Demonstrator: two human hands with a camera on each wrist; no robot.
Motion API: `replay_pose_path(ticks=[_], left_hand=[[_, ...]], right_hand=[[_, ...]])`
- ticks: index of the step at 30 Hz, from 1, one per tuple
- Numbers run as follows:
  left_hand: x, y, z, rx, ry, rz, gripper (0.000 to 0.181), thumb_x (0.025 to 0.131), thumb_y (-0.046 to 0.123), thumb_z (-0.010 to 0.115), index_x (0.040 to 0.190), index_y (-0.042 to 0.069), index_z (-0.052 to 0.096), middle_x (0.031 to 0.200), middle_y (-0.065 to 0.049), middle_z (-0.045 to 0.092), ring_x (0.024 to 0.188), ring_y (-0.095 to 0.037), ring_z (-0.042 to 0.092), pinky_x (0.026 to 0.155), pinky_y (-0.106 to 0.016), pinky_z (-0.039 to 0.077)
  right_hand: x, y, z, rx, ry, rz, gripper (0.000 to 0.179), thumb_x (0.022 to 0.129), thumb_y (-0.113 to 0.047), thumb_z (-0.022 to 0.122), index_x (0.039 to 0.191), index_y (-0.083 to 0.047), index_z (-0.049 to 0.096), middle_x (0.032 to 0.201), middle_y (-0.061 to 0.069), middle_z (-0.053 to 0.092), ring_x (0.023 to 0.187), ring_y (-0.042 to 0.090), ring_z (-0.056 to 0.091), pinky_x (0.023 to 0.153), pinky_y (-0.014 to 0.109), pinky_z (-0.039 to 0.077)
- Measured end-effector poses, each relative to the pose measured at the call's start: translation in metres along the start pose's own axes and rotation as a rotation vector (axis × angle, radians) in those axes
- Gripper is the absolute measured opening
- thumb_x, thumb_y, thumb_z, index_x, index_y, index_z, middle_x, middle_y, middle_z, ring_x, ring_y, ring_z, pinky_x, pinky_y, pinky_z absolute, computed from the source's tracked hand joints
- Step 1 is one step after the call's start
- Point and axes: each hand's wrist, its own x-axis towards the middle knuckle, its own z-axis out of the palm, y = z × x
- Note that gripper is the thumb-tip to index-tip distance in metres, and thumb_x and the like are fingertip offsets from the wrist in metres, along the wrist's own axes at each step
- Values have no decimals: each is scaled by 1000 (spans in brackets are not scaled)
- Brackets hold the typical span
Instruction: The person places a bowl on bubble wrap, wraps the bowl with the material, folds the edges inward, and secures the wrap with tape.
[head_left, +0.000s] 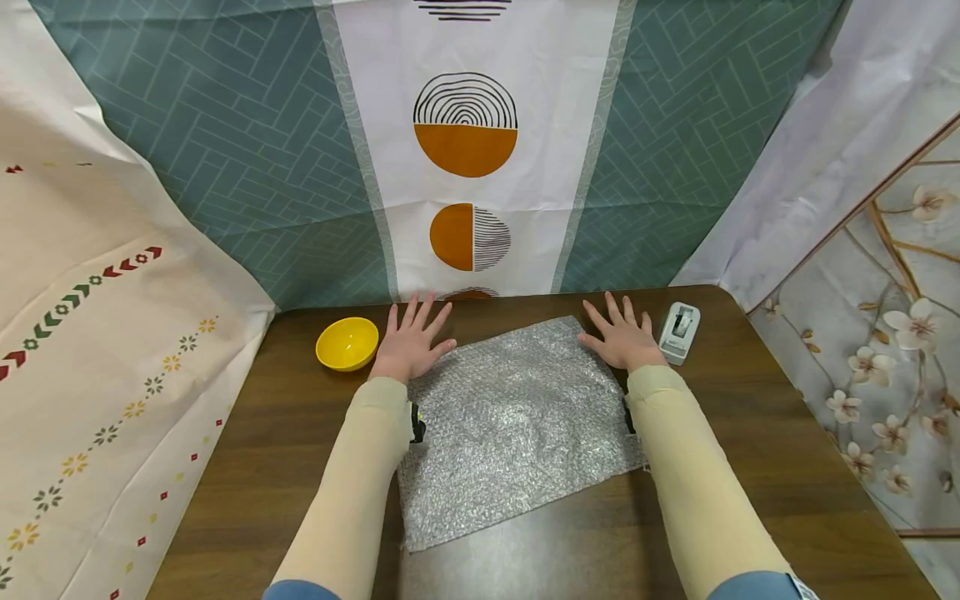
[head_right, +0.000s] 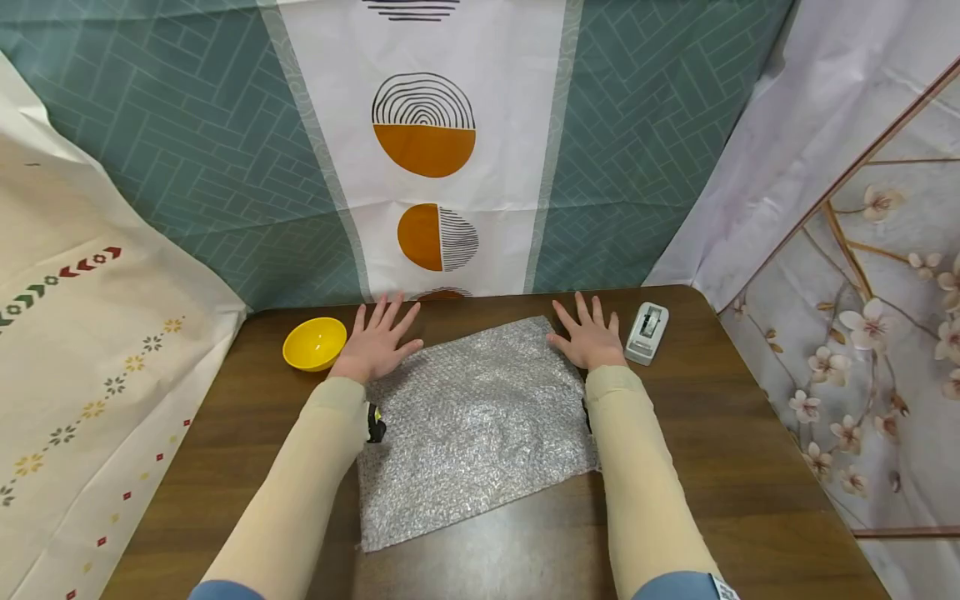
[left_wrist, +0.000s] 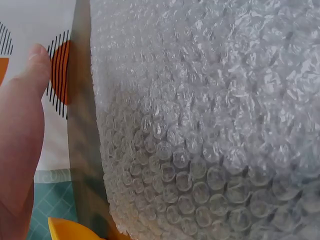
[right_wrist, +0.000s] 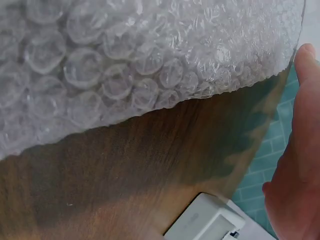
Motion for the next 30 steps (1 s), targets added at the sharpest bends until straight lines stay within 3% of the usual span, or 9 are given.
replay_pose_path(ticks=[9,18,24,30], left_hand=[[-3,-3,-2,-61,11,37,77,111,64,33,174,29,6,180,-10,-6,164,-37,-9,126,-66,-5],[-8,-5,3,-145,30,112,75,110,65,34,174,31,12,181,-9,-4,164,-36,-14,126,-66,-6],[-27,-1,3,-223,61,193,74,111,57,44,174,27,17,180,-11,5,165,-38,1,125,-70,6],[-55,-3,7,-283,20,242,76,110,62,43,173,26,21,179,-13,15,163,-39,17,124,-71,17]], right_hand=[[-6,1,-4,38,-6,-57,81,110,-67,36,174,-28,5,178,22,-9,160,52,-8,120,77,-2],[-14,-3,-6,92,-11,-126,74,113,-60,38,174,-25,15,178,22,-4,160,53,0,118,79,6],[-30,-13,-9,92,-24,-190,73,113,-55,43,174,-21,18,178,22,-1,161,50,2,120,77,8],[-50,-20,-5,86,-45,-278,77,110,-51,56,172,-17,26,177,24,7,161,50,5,121,76,10]])
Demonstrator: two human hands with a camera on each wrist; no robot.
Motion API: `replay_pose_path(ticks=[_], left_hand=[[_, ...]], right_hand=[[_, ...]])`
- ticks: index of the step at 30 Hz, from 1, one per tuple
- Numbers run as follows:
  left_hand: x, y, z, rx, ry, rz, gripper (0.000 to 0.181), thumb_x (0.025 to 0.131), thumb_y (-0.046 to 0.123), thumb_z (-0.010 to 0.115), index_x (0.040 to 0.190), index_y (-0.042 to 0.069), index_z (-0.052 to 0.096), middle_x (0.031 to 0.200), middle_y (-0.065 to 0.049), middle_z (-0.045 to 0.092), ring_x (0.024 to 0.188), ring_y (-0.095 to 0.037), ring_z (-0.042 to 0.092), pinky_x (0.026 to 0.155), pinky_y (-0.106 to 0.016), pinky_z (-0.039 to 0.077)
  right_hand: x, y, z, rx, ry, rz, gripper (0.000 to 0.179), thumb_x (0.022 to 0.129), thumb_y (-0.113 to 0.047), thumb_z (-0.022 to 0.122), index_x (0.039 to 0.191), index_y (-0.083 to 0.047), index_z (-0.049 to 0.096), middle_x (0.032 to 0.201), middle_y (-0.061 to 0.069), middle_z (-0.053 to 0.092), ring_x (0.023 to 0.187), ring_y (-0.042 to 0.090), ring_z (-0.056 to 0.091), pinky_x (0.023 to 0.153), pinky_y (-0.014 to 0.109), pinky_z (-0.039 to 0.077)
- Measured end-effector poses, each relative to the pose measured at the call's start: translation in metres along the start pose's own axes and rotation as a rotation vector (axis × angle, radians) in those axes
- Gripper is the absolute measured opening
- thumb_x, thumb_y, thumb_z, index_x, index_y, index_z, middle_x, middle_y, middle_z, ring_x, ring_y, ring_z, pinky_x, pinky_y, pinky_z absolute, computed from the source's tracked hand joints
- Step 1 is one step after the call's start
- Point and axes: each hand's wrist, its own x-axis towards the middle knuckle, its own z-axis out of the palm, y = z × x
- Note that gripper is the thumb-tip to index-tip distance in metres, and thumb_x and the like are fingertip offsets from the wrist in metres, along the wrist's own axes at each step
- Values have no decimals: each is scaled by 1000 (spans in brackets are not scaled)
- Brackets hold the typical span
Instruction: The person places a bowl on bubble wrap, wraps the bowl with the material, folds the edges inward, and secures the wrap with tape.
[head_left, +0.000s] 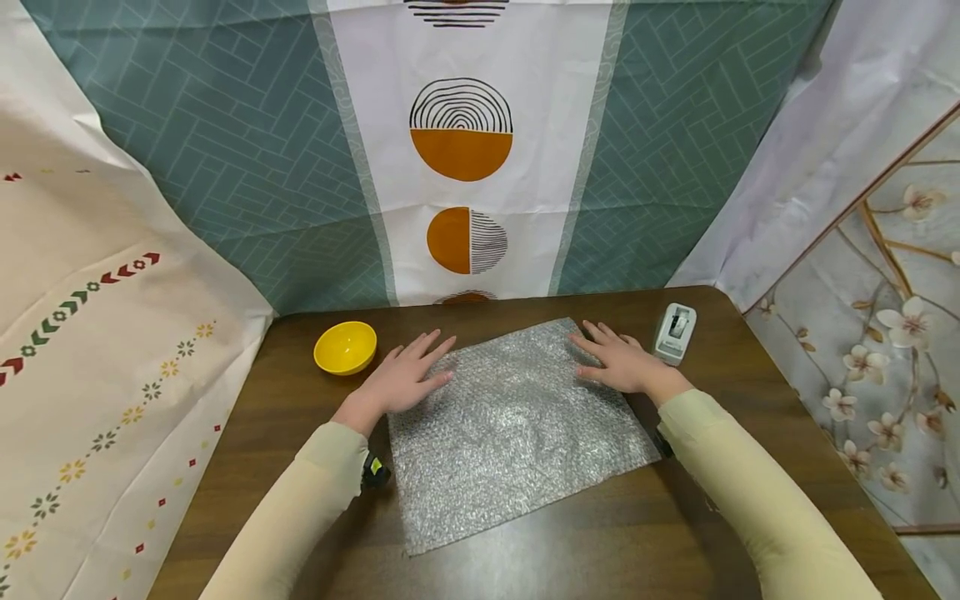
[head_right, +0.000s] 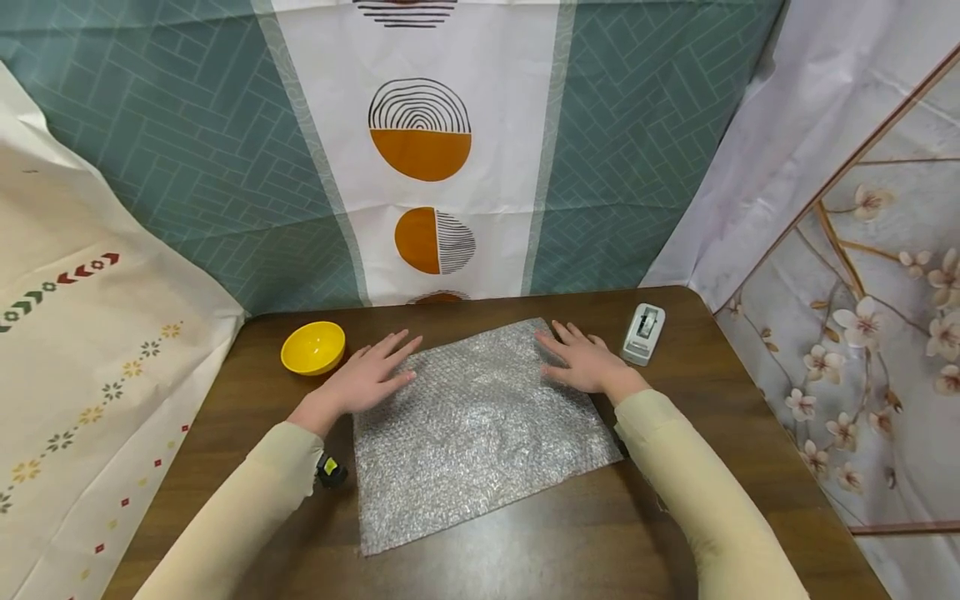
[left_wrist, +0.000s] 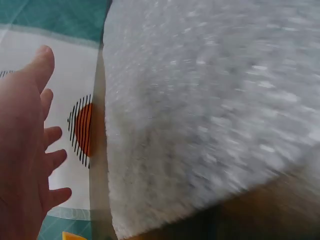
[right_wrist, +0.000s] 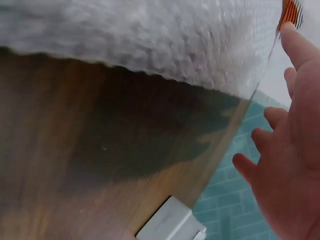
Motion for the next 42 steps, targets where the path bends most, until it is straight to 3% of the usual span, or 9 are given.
replay_pose_path(ticks=[10,18,30,38,42], left_hand=[[-48,3,21,-94,-93,68,79,108,66,44,173,29,20,180,-12,10,164,-38,14,125,-70,14],[-69,12,35,-121,-132,136,80,108,63,48,173,26,19,180,-11,-1,164,-41,-3,124,-73,3],[-77,18,38,-146,-156,127,81,107,65,47,173,26,20,180,-12,-3,163,-42,-8,124,-72,-1],[-73,24,43,-161,-168,130,82,108,62,49,173,23,19,180,-12,-3,163,-42,-9,124,-71,-1],[-66,28,42,-161,-170,125,81,108,62,50,173,25,18,180,-12,-3,163,-42,-9,125,-70,-1]], right_hand=[[-26,-12,21,47,-83,-206,105,88,-62,82,170,-18,33,177,22,11,161,51,3,119,78,11],[-39,-14,37,70,-84,-259,115,82,-65,85,170,-15,31,176,26,8,160,55,1,118,80,10],[-47,-13,47,66,-69,-215,118,80,-69,85,171,-18,30,177,23,7,160,54,1,120,76,5],[-54,-20,48,80,-78,-192,117,82,-66,84,170,-13,29,176,27,3,159,57,-1,119,78,0],[-53,-18,55,105,-65,-179,117,82,-70,82,171,-18,27,177,26,2,159,56,-3,118,79,-3]])
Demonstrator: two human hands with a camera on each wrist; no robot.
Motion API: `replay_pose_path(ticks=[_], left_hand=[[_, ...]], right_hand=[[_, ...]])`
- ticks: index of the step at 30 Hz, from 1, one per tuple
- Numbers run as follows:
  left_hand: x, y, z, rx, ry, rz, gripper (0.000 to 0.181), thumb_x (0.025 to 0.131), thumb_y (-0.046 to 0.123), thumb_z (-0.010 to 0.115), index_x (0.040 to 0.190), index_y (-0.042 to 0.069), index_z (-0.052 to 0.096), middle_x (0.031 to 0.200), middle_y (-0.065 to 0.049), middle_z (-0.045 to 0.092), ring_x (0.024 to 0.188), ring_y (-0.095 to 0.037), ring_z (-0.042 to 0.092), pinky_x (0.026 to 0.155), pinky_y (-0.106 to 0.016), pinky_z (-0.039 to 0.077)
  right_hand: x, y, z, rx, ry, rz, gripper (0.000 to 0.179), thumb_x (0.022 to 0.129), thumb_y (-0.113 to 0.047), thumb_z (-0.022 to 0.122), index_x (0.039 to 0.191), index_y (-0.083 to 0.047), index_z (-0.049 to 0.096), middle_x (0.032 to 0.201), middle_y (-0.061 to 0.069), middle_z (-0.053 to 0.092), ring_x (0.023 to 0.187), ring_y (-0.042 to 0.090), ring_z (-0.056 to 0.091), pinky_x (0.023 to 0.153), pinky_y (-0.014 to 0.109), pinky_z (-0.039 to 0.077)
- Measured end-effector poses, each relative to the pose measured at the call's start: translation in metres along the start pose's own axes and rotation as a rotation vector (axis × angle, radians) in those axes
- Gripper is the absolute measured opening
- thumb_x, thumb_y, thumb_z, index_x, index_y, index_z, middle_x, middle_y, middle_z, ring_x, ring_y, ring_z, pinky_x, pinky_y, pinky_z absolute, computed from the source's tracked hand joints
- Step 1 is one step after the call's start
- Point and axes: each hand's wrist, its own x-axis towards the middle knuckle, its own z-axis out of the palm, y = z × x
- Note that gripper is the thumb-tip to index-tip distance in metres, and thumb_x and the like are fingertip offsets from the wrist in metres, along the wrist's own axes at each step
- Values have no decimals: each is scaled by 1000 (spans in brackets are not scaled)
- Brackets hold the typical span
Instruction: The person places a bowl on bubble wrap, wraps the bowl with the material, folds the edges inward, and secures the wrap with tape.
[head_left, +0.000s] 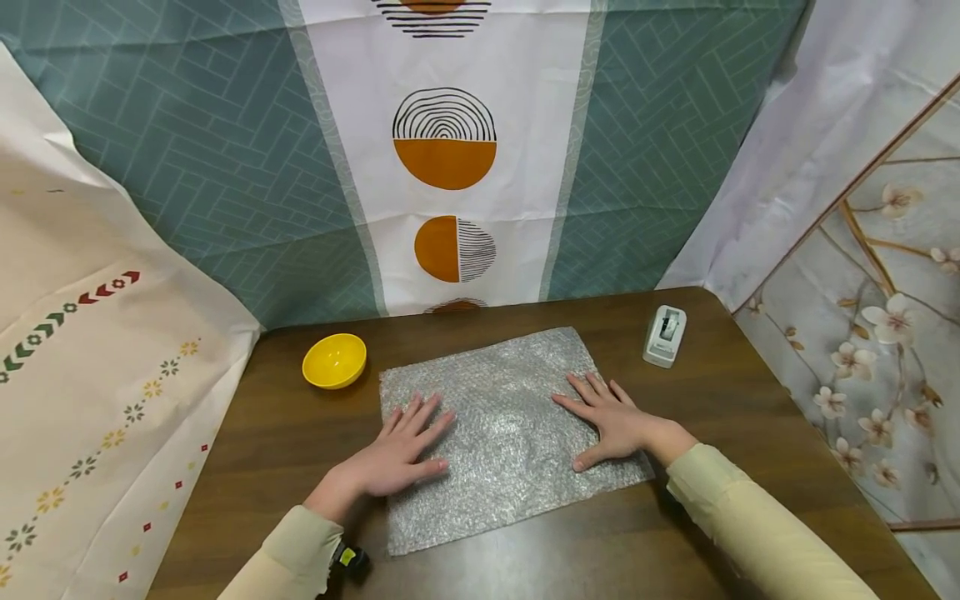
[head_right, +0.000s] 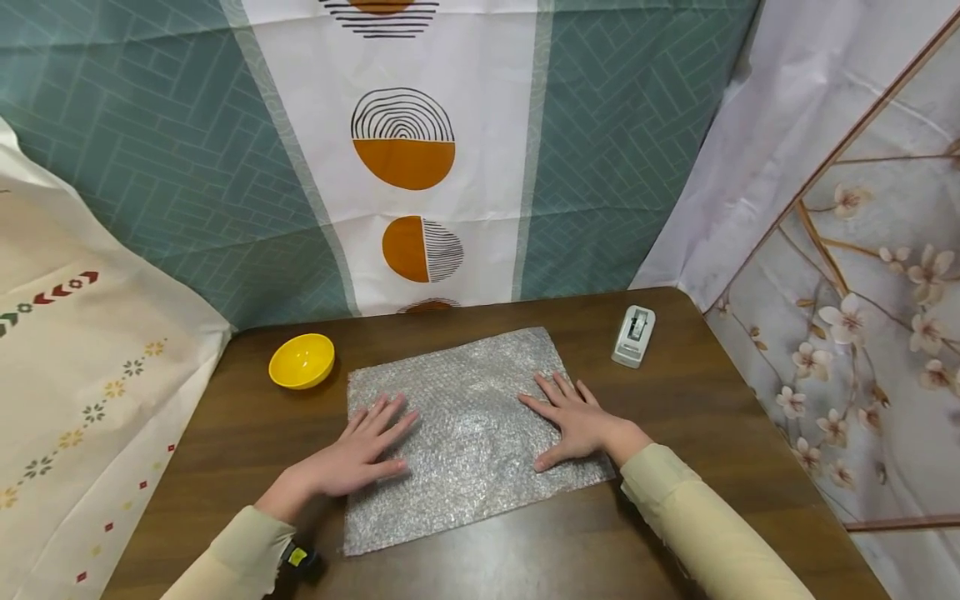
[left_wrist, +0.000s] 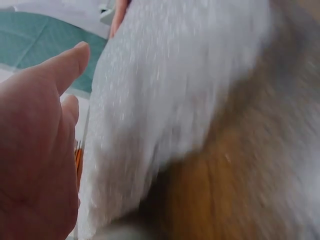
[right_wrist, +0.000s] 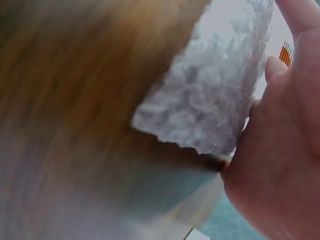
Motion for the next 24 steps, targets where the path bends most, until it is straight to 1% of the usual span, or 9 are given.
replay_pose_path(ticks=[3,6,9,12,15,19,22,24], left_hand=[[8,6,-1,-7,-4,3,82,108,62,50,173,25,18,180,-12,-3,163,-42,-8,125,-70,-1],[15,10,0,1,-24,-5,84,107,66,49,174,27,16,180,-11,-5,163,-41,-9,126,-69,-1],[22,12,2,16,-37,-21,86,106,69,47,174,27,14,180,-10,-5,163,-40,-9,126,-68,-2],[27,13,4,24,-36,-38,87,106,70,46,174,27,13,180,-11,-7,163,-40,-11,126,-68,-3],[31,14,7,36,-37,-53,89,105,71,46,174,28,10,179,-10,-8,163,-40,-11,126,-67,-5],[35,17,9,44,-45,-49,91,104,72,46,174,26,9,179,-12,-8,163,-41,-10,125,-68,-4],[37,19,11,32,-46,-48,94,103,73,47,174,24,11,179,-12,-7,163,-41,-10,125,-69,-6],[38,18,14,29,-50,-50,95,103,73,48,174,22,11,179,-13,-7,163,-41,-10,124,-69,-7]], right_hand=[[1,5,7,20,16,21,118,81,-76,79,172,-24,25,178,22,-1,160,54,-7,117,79,-6],[4,9,13,8,20,56,120,80,-82,74,173,-29,21,179,18,-4,161,50,-10,118,78,-6],[8,8,16,-14,16,99,120,79,-85,71,173,-30,20,179,16,-6,161,48,-11,118,79,-6],[8,5,17,-18,13,129,120,80,-85,71,173,-30,20,180,14,-7,161,47,-12,118,79,-5],[7,3,18,-32,19,142,120,80,-87,69,173,-30,19,180,14,-7,162,46,-12,118,79,-5],[6,0,21,-22,39,145,120,80,-88,68,173,-28,21,179,17,-5,160,50,-11,115,82,-7],[6,-4,22,-19,52,157,120,80,-88,67,173,-27,23,179,18,-4,160,51,-11,113,84,-7],[7,-5,23,-40,47,172,121,80,-89,66,173,-27,22,179,18,-4,161,50,-11,115,83,-5]])
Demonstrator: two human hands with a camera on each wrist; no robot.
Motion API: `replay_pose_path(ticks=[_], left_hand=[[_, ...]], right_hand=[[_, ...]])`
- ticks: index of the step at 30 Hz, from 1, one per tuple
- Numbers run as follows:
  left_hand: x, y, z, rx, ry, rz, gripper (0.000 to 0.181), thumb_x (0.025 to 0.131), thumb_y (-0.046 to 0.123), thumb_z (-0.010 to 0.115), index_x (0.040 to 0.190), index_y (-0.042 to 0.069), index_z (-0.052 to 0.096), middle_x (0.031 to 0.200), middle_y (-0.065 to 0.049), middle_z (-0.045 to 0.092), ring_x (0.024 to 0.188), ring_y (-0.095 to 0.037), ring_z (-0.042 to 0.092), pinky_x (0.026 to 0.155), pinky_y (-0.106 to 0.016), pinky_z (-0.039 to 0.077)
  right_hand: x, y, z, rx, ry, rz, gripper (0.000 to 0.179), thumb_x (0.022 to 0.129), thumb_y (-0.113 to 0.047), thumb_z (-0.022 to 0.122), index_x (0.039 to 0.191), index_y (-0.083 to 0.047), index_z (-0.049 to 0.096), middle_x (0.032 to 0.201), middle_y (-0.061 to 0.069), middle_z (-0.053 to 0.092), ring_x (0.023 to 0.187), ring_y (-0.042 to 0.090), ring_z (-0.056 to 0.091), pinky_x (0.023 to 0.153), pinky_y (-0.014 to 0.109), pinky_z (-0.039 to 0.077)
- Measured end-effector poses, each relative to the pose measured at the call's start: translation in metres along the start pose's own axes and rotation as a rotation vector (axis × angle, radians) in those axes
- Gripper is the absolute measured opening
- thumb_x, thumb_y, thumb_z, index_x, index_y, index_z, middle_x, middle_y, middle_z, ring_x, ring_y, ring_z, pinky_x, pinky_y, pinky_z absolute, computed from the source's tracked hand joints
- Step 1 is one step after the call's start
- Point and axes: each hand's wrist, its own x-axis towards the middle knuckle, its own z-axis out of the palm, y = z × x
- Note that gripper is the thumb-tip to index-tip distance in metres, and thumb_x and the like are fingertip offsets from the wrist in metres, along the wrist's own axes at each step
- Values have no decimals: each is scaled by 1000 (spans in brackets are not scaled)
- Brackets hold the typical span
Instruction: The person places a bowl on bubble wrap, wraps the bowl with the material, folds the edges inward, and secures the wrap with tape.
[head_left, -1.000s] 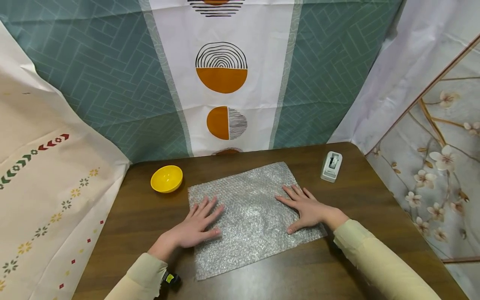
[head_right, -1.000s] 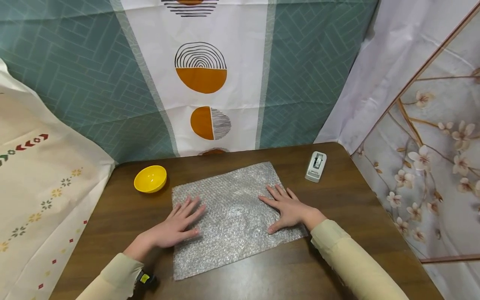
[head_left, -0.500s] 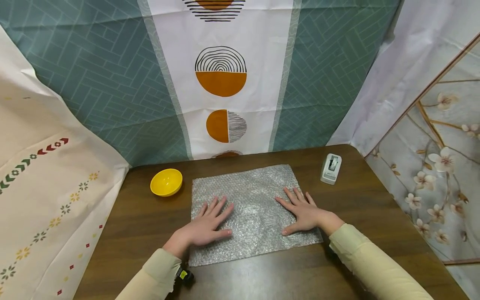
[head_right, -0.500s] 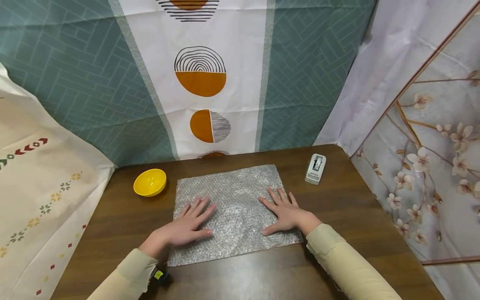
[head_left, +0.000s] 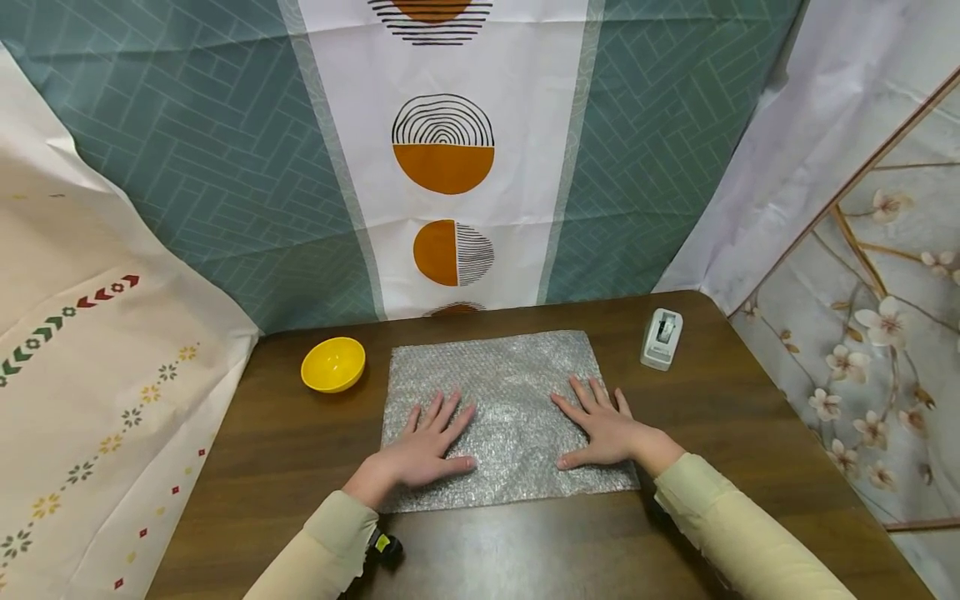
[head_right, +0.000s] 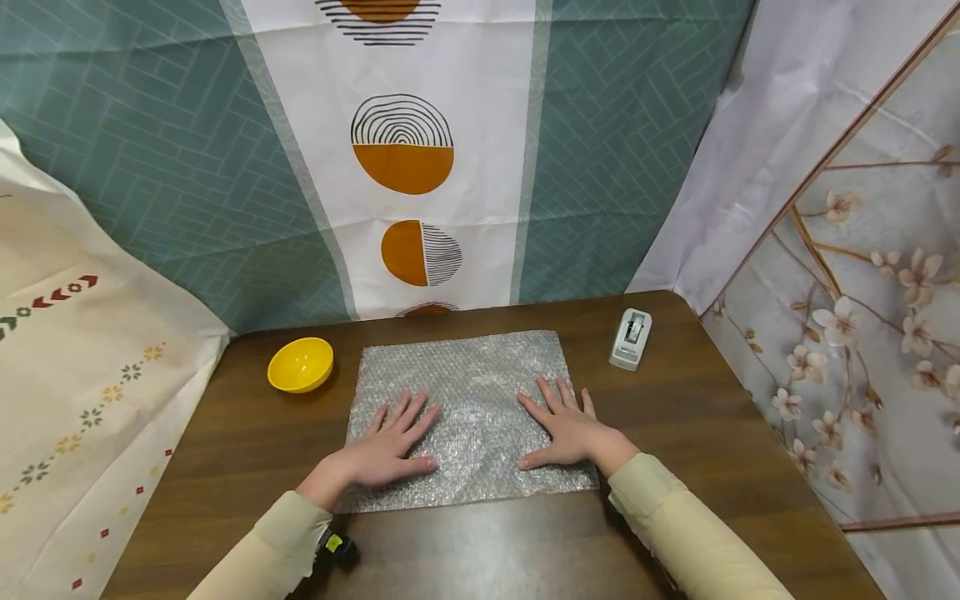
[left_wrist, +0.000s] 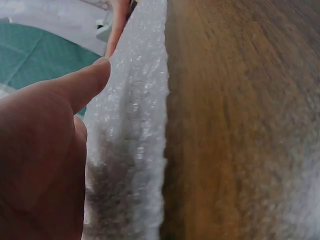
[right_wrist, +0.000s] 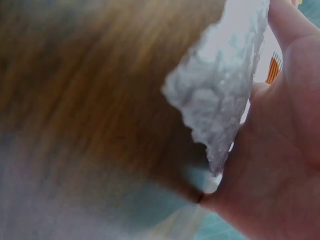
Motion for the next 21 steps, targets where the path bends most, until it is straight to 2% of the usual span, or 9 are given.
replay_pose_path(ticks=[3,7,12,16,21], left_hand=[[2,-1,3,3,-5,-1,94,103,70,52,174,20,15,180,-14,-6,163,-42,-11,123,-70,-10],[3,0,3,10,-17,-10,94,102,68,57,173,22,18,180,-14,-4,163,-42,-10,123,-70,-8],[5,2,1,-38,-36,-35,97,98,68,64,173,27,18,180,-9,-7,163,-38,-12,123,-71,-9],[6,-2,2,-76,-44,-26,101,96,70,66,174,27,17,180,-9,-9,163,-39,-16,121,-71,-13],[6,-8,6,-98,-26,14,105,93,74,65,174,30,15,180,-8,-10,162,-40,-18,118,-73,-18]], right_hand=[[-1,-2,-2,3,13,-14,118,81,-87,67,173,-26,24,179,20,-2,160,52,-9,114,84,-3],[-7,-3,-13,31,-16,-44,116,83,-82,71,173,-24,24,178,23,-1,159,55,-6,114,85,-3],[-15,1,-33,37,-64,-58,127,79,-73,83,172,-13,20,175,30,-1,159,56,3,114,82,7],[-10,8,-45,1,-86,-92,141,72,-69,91,171,-4,15,176,29,-4,158,57,-2,116,80,8],[1,21,-49,-5,-101,-135,147,68,-65,95,171,-1,11,177,26,-7,159,54,-11,121,76,0]])
